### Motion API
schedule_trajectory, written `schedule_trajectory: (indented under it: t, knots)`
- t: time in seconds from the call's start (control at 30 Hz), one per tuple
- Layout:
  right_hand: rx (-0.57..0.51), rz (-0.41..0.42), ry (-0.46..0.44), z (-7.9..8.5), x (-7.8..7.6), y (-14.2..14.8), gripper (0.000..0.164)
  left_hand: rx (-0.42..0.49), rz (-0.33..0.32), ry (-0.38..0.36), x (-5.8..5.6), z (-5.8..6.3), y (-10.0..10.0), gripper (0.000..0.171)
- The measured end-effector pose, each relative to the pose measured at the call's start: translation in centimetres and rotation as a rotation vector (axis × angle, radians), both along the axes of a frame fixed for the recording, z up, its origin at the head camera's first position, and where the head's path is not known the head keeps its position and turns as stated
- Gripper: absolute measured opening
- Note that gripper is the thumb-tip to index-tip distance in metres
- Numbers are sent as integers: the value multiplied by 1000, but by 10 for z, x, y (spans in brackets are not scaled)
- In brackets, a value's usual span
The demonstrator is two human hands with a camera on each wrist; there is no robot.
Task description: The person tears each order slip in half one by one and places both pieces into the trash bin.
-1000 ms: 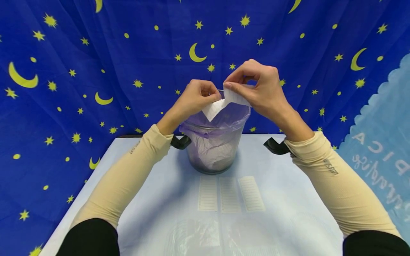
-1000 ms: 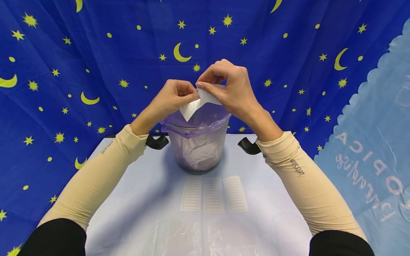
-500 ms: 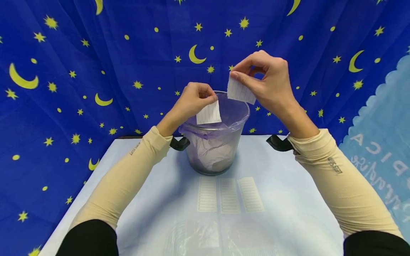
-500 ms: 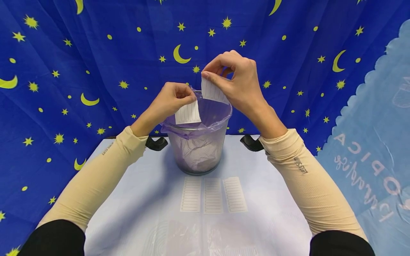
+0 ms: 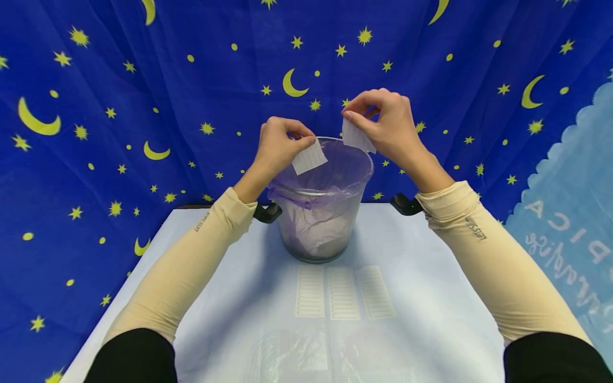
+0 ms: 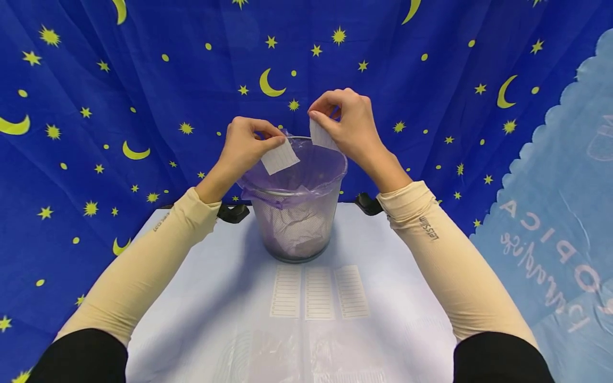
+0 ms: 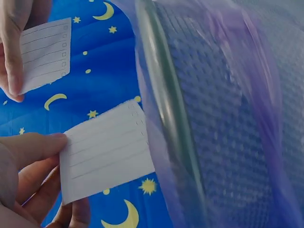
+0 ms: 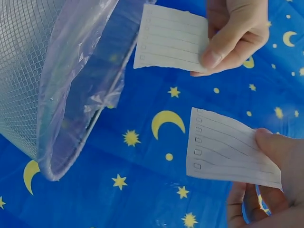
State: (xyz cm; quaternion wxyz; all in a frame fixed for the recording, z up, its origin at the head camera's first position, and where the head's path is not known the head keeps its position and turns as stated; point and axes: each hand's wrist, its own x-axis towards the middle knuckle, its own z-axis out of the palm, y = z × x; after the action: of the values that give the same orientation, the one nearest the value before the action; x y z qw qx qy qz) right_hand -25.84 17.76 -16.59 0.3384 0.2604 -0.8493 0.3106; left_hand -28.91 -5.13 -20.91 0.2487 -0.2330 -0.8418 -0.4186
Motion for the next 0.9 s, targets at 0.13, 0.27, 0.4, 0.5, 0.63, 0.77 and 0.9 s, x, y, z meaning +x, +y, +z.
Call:
schedule_trajectory:
  t: [0.13, 0.27, 0.4, 0.5, 0.63, 0.77, 0.9]
  knots:
    - [52, -7, -47, -2, -6, -4, 19, -21, 44, -3, -3, -1, -2, 5]
    - [89, -28, -77, -2, -6, -5, 17, -38, 24, 5, -4, -3, -4, 4]
    - [89, -39, -79, -3, -4, -5, 20, -31, 19, 20, -3, -3, -7, 4]
    - [86, -47, -80, -5, -2, -2, 22, -30, 15, 18, -2, -3, -8, 7]
    - [81, -56, -83, -10, 0, 3, 23, -36, 9, 13, -1, -3, -10, 9]
    - [78, -67, -83, -17, 2, 13, 23, -54, 24, 18, 0, -6, -17, 10]
    - [76, -87, -70, -26, 3, 28, 22, -77, 54, 9, -1, -10, -31, 12]
